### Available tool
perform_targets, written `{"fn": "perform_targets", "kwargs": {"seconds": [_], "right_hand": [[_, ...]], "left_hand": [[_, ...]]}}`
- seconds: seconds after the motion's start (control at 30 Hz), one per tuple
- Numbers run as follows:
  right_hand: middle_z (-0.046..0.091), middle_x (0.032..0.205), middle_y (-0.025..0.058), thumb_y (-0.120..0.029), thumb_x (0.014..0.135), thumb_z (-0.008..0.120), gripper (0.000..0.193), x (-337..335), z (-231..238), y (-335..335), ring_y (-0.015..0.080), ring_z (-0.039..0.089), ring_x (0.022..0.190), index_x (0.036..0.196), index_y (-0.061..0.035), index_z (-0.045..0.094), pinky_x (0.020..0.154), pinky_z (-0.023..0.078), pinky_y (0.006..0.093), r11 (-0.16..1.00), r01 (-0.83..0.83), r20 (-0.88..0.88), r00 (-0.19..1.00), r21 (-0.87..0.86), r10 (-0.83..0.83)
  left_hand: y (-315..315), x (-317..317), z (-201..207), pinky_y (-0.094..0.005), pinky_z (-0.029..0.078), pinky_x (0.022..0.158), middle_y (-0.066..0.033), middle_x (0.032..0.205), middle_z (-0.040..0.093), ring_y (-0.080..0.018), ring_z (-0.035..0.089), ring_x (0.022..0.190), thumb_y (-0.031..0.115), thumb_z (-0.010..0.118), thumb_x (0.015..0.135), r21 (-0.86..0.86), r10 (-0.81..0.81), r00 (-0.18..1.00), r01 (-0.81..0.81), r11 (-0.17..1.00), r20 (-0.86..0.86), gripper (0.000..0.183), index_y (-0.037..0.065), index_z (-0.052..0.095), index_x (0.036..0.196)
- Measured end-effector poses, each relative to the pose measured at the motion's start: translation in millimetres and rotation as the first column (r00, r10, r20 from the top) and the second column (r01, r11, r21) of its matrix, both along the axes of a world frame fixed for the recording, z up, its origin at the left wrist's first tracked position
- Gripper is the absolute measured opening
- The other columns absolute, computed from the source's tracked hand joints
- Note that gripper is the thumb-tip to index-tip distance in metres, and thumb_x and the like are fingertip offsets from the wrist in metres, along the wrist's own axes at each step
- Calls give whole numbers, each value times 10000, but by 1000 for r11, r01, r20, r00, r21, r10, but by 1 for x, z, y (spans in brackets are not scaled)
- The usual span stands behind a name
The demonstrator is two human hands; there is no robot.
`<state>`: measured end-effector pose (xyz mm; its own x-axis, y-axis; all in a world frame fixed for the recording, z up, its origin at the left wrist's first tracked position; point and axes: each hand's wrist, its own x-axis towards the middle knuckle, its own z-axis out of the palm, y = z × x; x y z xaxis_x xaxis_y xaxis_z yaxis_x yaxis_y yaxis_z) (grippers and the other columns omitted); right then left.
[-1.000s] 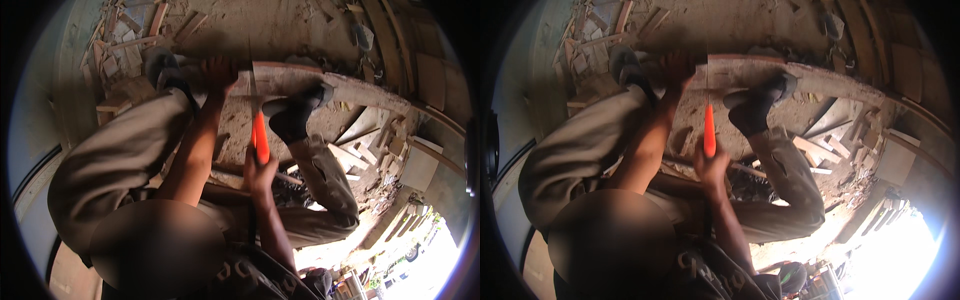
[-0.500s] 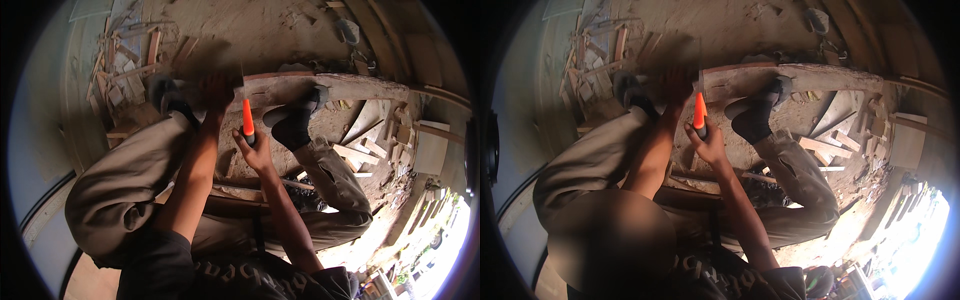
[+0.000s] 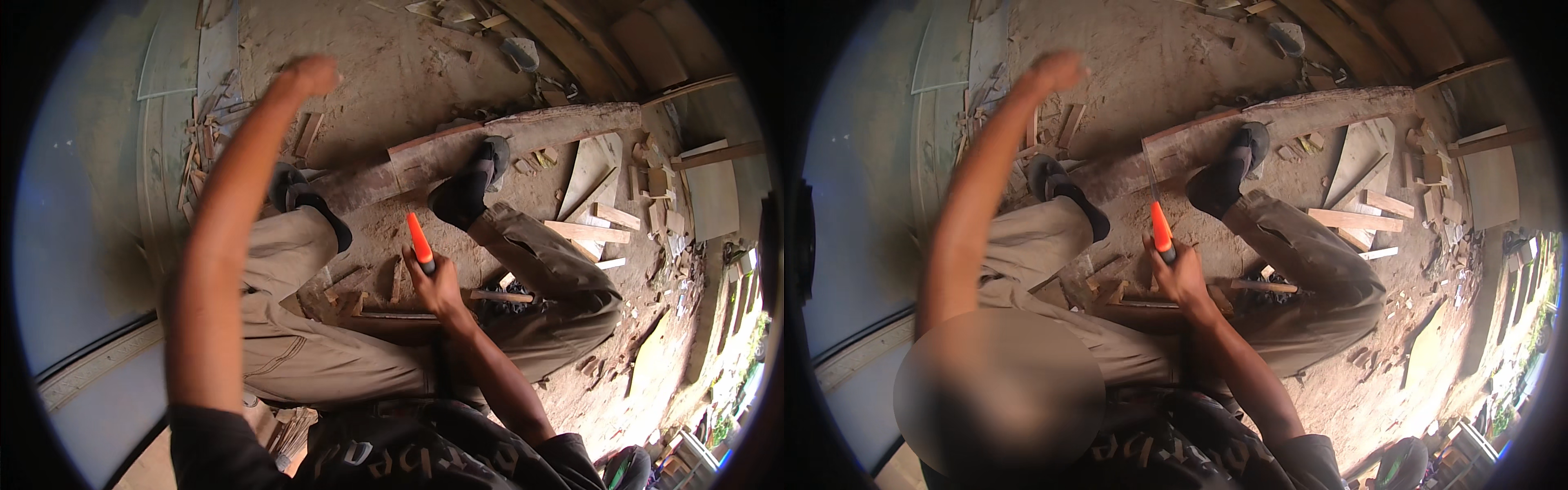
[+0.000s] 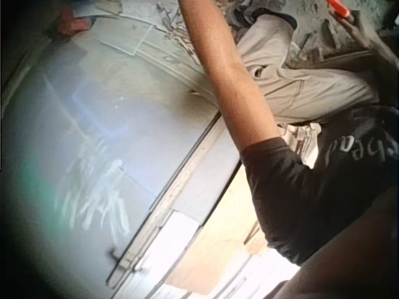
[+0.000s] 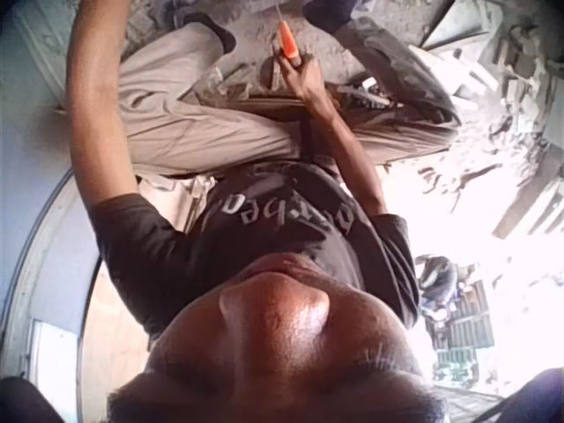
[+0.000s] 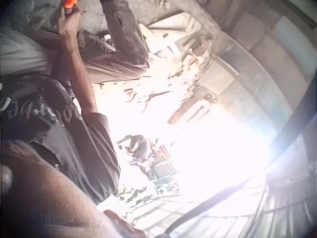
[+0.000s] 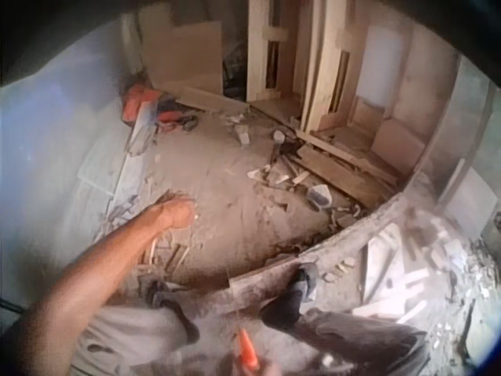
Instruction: The person sits on the floor and uses a hand saw to cut a piece of wood. They hold the wood steady with their left hand and saw with their right hand, making several cuts along the length of the wood.
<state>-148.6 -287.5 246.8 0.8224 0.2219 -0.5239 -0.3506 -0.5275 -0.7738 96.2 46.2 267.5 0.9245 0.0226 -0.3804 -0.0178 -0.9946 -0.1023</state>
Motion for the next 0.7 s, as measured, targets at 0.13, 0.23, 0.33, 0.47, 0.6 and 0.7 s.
{"fn": "perform_targets", "kwargs": {"seconds": [0.13,0.23,0.33,0.47,0.6,0.7], "right_hand": [[572,597,196,-465,866,630,552,16,1,8,171,558,579,763,76,602,583,455,404,1000,24,9,1000,-11,-24],[570,594,197,-483,865,622,581,56,-34,34,178,552,567,749,85,591,572,453,412,999,42,88,995,11,-43],[570,596,199,-470,868,625,572,35,-48,25,190,554,563,745,88,584,571,451,414,1000,27,130,991,2,-27],[619,698,231,-305,846,667,392,-35,14,-19,280,688,735,973,64,636,670,495,380,995,-83,8,996,-57,84],[601,672,245,-332,844,665,409,-29,0,1,297,685,722,887,73,630,652,486,405,999,-30,29,999,-30,30],[583,644,251,-368,850,654,452,35,-52,33,303,686,720,802,79,610,632,472,429,998,68,150,987,-14,-65]], "left_hand": [[-18,-7,94,-436,505,803,-196,986,656,-328,643,922,346,534,937,-212,-208,925,284,935,319,365,15,602,1076],[-44,-40,102,-434,505,712,-187,910,658,-334,647,829,353,548,925,-249,-392,890,444,861,233,342,44,610,1058],[-53,-63,78,-462,477,807,-181,1003,633,-353,604,946,383,560,914,-282,-423,900,380,881,-108,369,54,609,1075],[-30,-69,64,-464,472,834,-195,1042,621,-360,587,996,404,575,897,-185,-307,926,269,945,-221,390,59,614,1076],[0,-55,46,-460,471,821,-203,1008,627,-359,599,965,394,582,895,-129,-278,957,267,955,-82,378,57,618,1064],[-29,-46,69,-455,472,810,-201,987,633,-361,606,942,386,583,896,-121,-333,938,321,939,-97,369,54,618,1054]]}}
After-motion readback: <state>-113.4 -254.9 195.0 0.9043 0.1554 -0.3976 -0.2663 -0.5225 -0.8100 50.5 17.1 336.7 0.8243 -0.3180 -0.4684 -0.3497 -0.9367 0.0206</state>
